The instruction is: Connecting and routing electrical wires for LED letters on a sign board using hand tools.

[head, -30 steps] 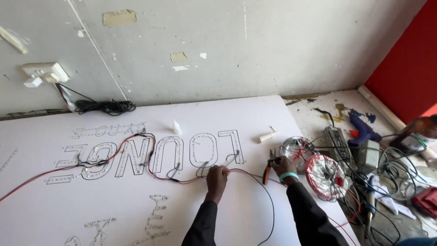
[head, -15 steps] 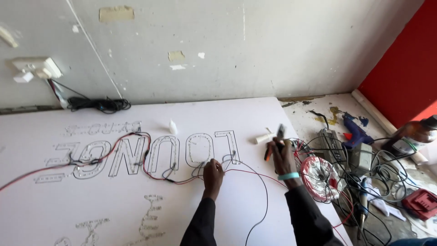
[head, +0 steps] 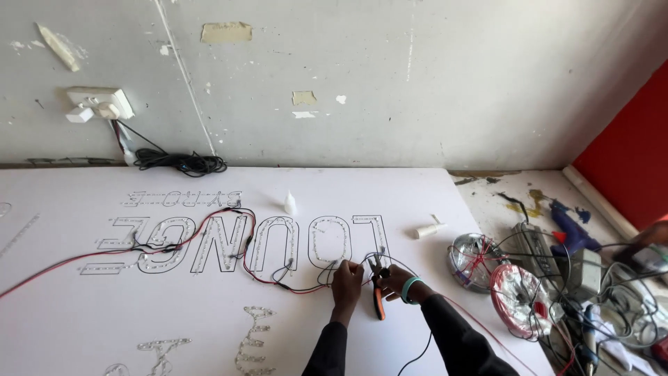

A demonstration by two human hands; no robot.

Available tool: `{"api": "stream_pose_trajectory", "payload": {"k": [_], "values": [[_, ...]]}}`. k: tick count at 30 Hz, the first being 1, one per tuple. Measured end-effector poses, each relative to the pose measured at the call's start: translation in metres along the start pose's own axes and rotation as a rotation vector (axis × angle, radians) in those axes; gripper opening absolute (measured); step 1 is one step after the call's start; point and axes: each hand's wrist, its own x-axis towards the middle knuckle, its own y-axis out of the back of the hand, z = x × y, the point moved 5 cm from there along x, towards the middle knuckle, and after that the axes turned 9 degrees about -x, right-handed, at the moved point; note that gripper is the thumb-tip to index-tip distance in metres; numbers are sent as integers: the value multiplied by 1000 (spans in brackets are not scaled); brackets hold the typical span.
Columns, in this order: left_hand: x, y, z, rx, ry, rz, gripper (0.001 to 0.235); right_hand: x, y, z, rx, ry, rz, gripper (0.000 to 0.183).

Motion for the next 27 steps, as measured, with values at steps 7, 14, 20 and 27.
{"api": "stream_pose_trajectory", "payload": {"k": [7, 14, 20, 27], "values": [[18, -13, -34, -83, -190, 122, 20, -24, -9, 2, 81, 87, 54, 21], [23, -22, -39, -88, -237, 126, 14, -77, -25, -21, 675, -181, -183, 19], [26, -28, -31, 22, -175, 37, 33, -60, -29, -34, 182, -101, -19, 19], [29, -40, -31, 268, -116, 54, 30, 4, -17, -13, 123, -104, -5, 12]]}}
